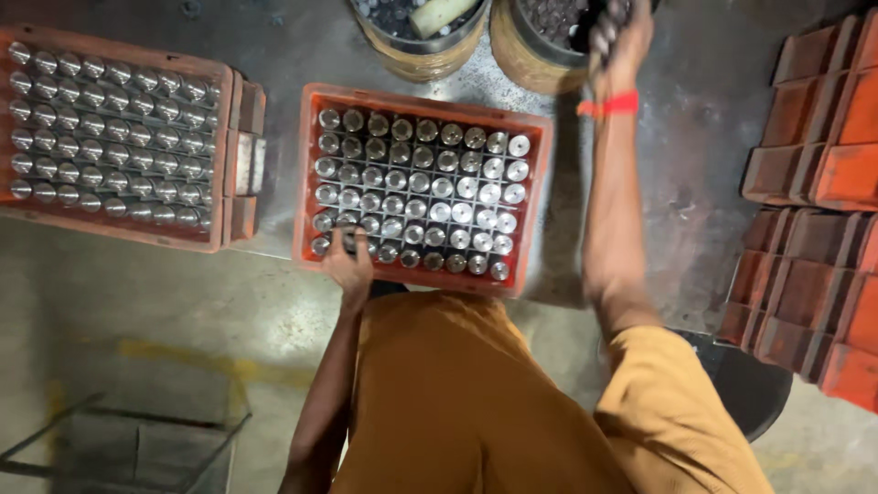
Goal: The person picks small metal cups from an orange crate and places them one by one into the cells of a grid tray on the work table, occasionally reaching into buckets of dark material beside the trays and repositioning filled trays on the table.
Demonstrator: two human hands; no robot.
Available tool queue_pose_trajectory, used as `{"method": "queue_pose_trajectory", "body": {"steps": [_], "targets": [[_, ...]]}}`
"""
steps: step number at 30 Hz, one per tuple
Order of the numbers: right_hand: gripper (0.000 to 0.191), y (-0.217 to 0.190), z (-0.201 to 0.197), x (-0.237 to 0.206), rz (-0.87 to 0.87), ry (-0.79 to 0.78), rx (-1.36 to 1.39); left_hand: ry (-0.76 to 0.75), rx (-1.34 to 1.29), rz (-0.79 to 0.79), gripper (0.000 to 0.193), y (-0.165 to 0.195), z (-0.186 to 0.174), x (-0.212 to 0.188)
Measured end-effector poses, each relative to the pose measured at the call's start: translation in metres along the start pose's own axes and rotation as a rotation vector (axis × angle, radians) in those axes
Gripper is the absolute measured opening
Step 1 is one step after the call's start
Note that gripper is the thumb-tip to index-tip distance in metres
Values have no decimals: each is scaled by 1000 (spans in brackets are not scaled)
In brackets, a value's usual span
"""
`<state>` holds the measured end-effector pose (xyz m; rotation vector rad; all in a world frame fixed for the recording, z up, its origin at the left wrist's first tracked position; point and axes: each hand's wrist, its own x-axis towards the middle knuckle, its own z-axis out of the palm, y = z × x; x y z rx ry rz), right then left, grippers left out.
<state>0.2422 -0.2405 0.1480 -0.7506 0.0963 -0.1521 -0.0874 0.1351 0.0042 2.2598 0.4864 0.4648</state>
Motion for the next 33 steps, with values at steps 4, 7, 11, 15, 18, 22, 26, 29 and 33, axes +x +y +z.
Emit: {"method": "queue_pose_trajectory", "body": {"steps": [4,7,11,15,18,22,26,29,33], "targets": [[16,41,-23,-121,269,271,600,-211,-410,-177,34,-17,2,-1],[23,103,-18,-215,414,189,513,-367,-1049,-366,41,-18,17,10],[22,172,38,-289,147,53,-359,-876,-1328,-1034,48,21,54,17],[10,175,87,-312,-519,-348,-1364,-944,-1474,-1306,44,48,67,20],[11,175,101,-321,-487,-276,-1431,-946,-1506,-1391,41,49,61,21],[11,179,90,-315,-404,-164,-1410,-924,-1477,-1415,37,36,61,16],[23,146,42,-256,-150,126,-1289,-891,-1509,-1304,28,9,55,16],[18,118,8,-204,-273,-19,-1268,-914,-1781,-1174,22,-14,38,22],[13,105,7,-163,-314,-312,-1535,-791,-1748,-1149,21,-22,16,31]]}}
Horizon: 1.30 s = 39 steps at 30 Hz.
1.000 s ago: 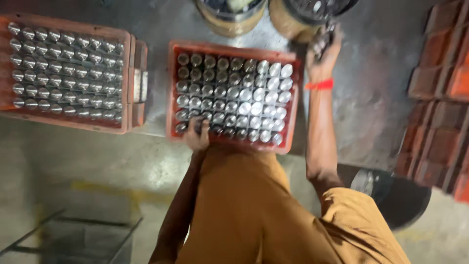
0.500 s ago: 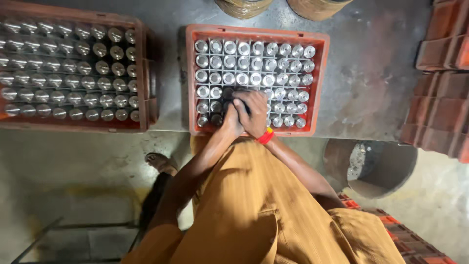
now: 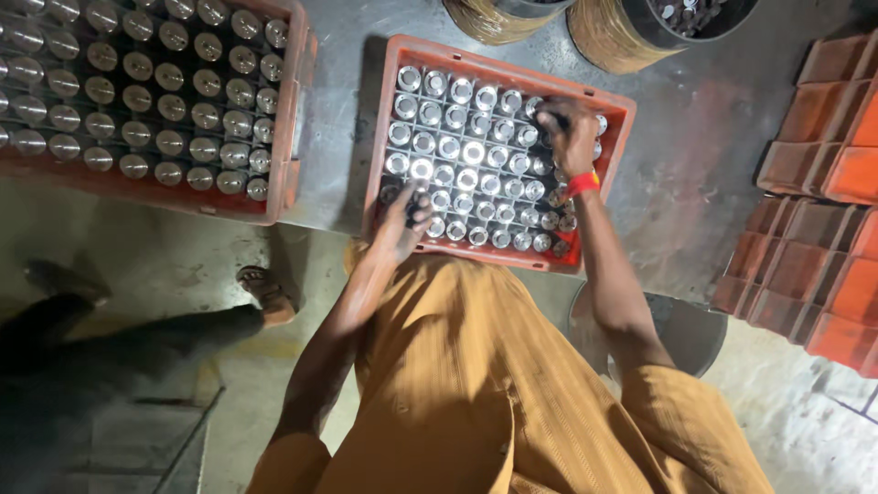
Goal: The person picks small metal cups from an orange crate and places them one by one into the cells of a grid tray on the work table, occasionally reaching into buckets of dark material beside the trays and repositioning filled trays on the table.
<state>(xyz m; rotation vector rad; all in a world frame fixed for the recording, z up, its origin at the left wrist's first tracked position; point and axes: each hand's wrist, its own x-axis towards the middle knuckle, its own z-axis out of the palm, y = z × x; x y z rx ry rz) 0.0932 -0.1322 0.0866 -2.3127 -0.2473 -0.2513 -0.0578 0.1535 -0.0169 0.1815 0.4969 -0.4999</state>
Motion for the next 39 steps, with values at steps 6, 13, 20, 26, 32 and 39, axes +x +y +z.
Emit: {"method": "queue_pose_trajectory", "body": {"steps": [6,13,20,26,32,39], "targets": [[12,-16,11,26,165,-46,2,214,89,-91,27,3,19,-15],[14,-22,18,12,168,140,-17,-44,129,-57,21,-10,21,-12],[12,-9,15,5,154,191,133,15,203,-36,28,-19,33,-6],[23,-2,-16,-111,549,75,275,42,289,1,29,-35,42,-12],[12,-22,-31,-198,115,-242,97,16,438,-5,29,-51,54,-17],[14,-26,-13,-182,84,-361,-108,-32,489,-23,24,-58,61,-16]]}}
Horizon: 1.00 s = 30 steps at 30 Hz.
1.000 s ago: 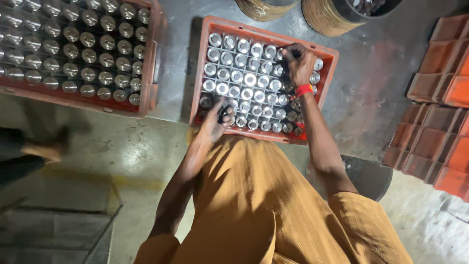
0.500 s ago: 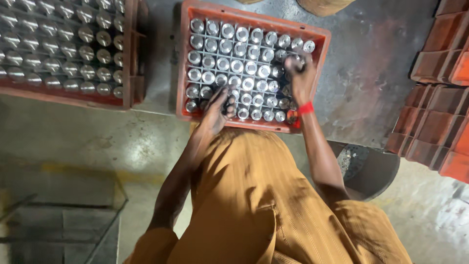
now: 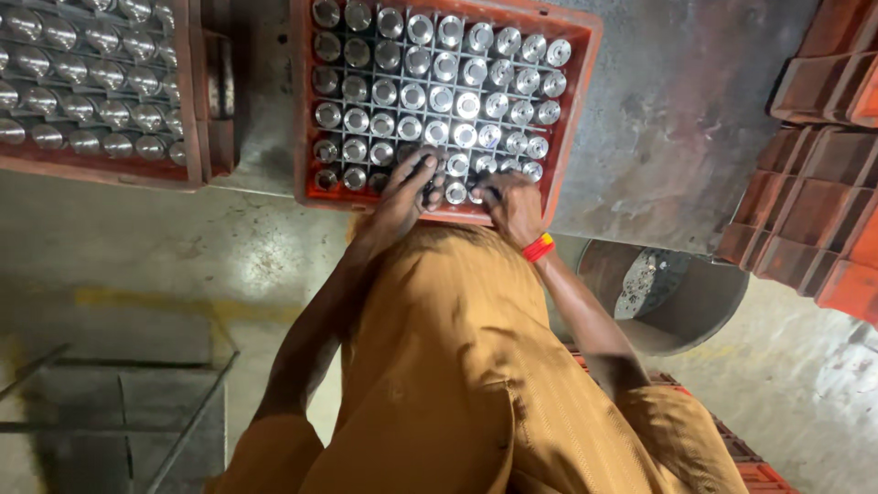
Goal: The person picks small metal cups from an orange crate and places them one by one into the cells of a grid tray on the work table, occasionally reaching into buckets of dark material beside the trays and repositioning filled trays on the table.
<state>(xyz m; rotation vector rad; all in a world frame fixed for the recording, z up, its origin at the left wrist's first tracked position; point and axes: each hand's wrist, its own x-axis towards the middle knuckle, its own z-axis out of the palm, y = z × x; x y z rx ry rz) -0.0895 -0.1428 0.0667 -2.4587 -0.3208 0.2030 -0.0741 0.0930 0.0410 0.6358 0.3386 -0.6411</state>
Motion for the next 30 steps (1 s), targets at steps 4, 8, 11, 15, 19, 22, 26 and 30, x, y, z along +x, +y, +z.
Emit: {"method": "queue_pose_trajectory", "body": {"steps": [4,8,11,15,19,22,26,30], "targets": [[20,-4,-5,-1,277,41,266,-27,281,60,29,-12,6,14],[23,-5,-1,1,321,79,747,-11,740,445,37,-39,21,38],[20,0,3,8,413,52,765,183,934,355,36,-50,25,53],[28,10,-2,7,410,275,799,286,293,-54,29,-41,7,49],[12,10,-11,7,76,232,206,233,-154,-66,24,-27,-11,35],[12,6,-12,19,-27,180,14,234,-99,-29,18,-24,-11,25],[18,0,-19,31,27,62,120,187,-13,-16,20,-19,-7,17],[21,-5,-26,29,-12,57,8,187,66,-43,25,-6,-5,16]]}}
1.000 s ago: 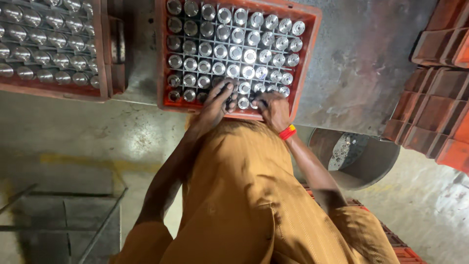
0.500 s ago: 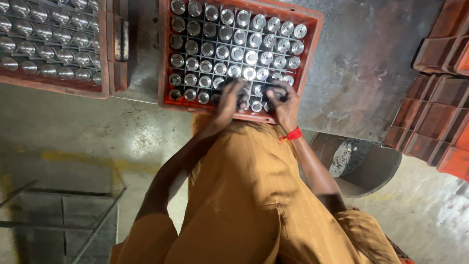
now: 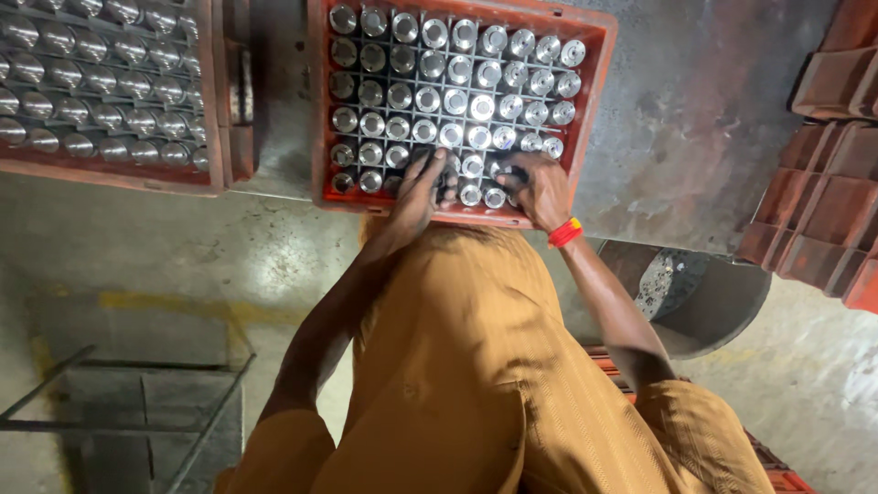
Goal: The person picks small metal cups from an orange crate and places them one by one into the cells of a grid tray on the work table, occasionally reaching into buckets of dark material beside the trays and repositioning filled trays on the table.
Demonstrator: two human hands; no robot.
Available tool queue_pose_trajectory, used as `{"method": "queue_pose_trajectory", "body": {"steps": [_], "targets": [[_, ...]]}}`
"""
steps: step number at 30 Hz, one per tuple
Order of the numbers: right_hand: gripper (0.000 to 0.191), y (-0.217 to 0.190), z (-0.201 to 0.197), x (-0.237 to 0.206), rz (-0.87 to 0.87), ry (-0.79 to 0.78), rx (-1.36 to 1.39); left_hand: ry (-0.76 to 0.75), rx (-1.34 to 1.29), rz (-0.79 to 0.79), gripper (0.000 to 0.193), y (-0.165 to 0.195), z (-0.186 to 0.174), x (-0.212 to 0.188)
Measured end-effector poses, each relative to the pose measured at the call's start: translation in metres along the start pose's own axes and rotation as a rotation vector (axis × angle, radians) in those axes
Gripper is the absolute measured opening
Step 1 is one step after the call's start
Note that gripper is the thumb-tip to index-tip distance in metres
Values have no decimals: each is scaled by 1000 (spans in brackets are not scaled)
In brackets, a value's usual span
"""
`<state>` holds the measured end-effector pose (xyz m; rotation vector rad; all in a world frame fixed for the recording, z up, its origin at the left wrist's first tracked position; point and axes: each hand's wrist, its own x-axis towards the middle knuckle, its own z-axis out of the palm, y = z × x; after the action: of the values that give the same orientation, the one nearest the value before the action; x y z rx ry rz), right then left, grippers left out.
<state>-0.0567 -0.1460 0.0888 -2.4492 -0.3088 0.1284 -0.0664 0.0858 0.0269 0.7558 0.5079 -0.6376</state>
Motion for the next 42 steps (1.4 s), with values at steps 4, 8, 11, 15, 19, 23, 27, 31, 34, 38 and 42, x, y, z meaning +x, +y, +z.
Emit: {"method": "queue_pose_trajectory", "body": {"steps": [4,8,11,15,19,23,27,31,34,38,42], "targets": [[28,2,0,8,265,-40,106,-85,59,-27,32,10,1,1],[28,9,-2,19,302,-136,179,-137,125,-75,35,20,5,-2],[27,6,2,16,338,-2,324,-190,228,-148,38,29,11,-3],[20,-7,29,0,79,-14,790,-329,319,-165,45,29,16,0],[23,-3,53,-12,598,42,1083,-266,395,-209,45,10,6,5],[18,32,38,-17,527,278,485,-76,240,-200,35,-16,-7,13],[19,62,24,-1,261,421,357,64,36,-92,27,-10,-23,40],[18,70,29,17,229,351,359,-19,-68,-182,34,-9,-28,51],[23,72,36,25,193,325,478,-4,-75,-165,36,-12,-27,50],[20,80,41,29,221,242,536,47,-61,-144,35,-17,-23,43],[20,85,41,26,218,252,459,61,-96,-86,30,-18,-21,36]]}}
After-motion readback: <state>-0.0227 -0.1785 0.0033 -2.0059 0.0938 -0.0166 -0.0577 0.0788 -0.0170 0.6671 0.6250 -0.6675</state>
